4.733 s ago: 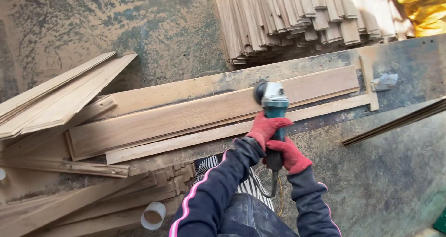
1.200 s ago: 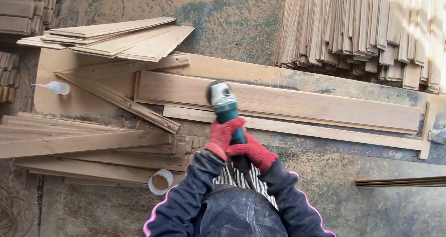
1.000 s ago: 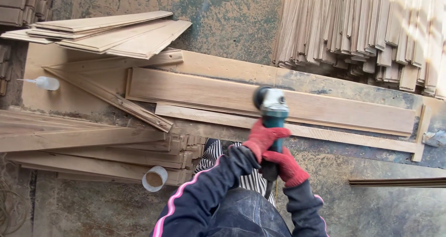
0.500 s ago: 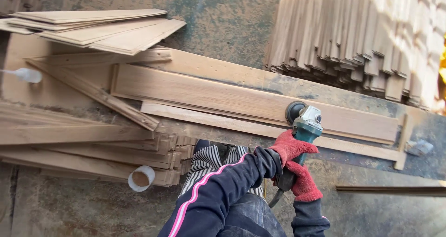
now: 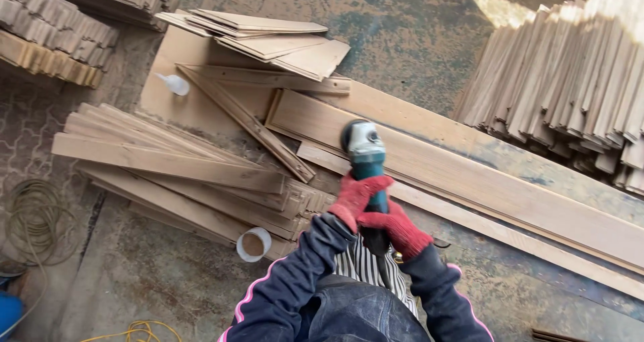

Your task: Using an angle grinder with a sanding attachment to smooth wooden planks in a workshop.

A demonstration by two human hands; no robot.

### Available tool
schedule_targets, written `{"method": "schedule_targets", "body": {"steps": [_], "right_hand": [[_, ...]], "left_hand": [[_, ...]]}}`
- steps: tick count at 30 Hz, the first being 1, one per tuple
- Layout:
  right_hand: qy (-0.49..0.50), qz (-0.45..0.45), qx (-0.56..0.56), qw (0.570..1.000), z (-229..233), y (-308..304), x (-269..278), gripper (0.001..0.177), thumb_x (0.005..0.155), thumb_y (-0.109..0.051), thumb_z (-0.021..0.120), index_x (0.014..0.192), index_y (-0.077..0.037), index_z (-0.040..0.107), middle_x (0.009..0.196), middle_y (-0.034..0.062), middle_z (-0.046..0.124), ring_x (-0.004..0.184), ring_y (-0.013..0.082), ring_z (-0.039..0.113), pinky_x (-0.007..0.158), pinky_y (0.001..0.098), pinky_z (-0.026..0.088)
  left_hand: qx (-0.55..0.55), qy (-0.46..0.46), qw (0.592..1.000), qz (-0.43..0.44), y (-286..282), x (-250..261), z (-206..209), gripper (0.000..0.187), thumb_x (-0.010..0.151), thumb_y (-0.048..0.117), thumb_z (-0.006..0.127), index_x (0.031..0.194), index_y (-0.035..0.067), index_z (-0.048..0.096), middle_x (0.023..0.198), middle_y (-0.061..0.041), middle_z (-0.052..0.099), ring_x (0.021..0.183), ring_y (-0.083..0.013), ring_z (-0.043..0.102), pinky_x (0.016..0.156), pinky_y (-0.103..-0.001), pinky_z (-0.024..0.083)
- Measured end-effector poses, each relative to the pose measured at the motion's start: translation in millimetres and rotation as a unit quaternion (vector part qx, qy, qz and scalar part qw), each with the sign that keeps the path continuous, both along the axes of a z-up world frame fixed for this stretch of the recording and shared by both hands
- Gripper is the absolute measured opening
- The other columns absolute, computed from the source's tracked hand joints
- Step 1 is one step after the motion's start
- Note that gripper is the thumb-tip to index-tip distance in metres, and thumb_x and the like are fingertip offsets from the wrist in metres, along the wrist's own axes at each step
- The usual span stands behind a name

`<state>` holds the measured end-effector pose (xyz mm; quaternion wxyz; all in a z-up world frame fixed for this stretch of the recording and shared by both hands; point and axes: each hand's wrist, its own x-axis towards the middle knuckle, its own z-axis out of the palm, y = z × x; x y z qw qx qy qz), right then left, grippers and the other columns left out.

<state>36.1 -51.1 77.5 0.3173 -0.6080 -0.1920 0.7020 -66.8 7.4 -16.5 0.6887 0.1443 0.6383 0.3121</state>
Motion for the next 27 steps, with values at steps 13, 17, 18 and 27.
{"method": "schedule_targets", "body": {"steps": [13,17,18,27], "right_hand": [[-0.011,0.214,0.036,0.976,-41,69,-80,0.085,0.043,-0.043,0.100,0.122,-0.024,0.074,0.099,0.0110,0.073,0.093,0.0267,0.073,0.080,0.0402,0.060],[0.000,0.170,0.047,0.984,-27,32,-11,0.072,0.045,-0.040,0.100,0.108,-0.017,0.075,0.096,0.0115,0.074,0.092,0.0268,0.072,0.081,0.0377,0.060],[0.012,0.153,0.033,0.988,-18,21,14,0.075,0.045,-0.041,0.099,0.111,-0.014,0.075,0.100,0.0133,0.074,0.097,0.0285,0.071,0.085,0.0399,0.059],[0.025,-0.243,-0.028,0.969,-89,-154,246,0.056,0.053,-0.013,0.100,0.102,-0.006,0.075,0.086,0.0148,0.074,0.079,0.0303,0.074,0.067,0.0413,0.062]], "left_hand": [[-0.113,-0.177,0.956,0.205,58,-160,-11,0.018,0.089,0.014,0.076,0.098,0.001,0.068,0.087,-0.017,0.071,0.084,-0.0366,0.074,0.072,-0.070,0.062],[-0.035,-0.124,0.981,0.143,28,-73,-1,0.029,0.085,0.017,0.083,0.103,-0.001,0.069,0.095,-0.018,0.072,0.091,-0.0315,0.076,0.076,-0.058,0.066],[-0.052,-0.110,0.987,0.107,21,-51,-11,0.028,0.081,0.018,0.085,0.098,0.001,0.071,0.091,-0.018,0.073,0.089,-0.0314,0.077,0.072,-0.058,0.066],[-0.047,-0.087,0.966,-0.239,-88,286,-2,0.034,0.066,0.005,0.095,0.093,0.002,0.074,0.075,-0.021,0.072,0.071,-0.0345,0.076,0.066,-0.055,0.064]]}}
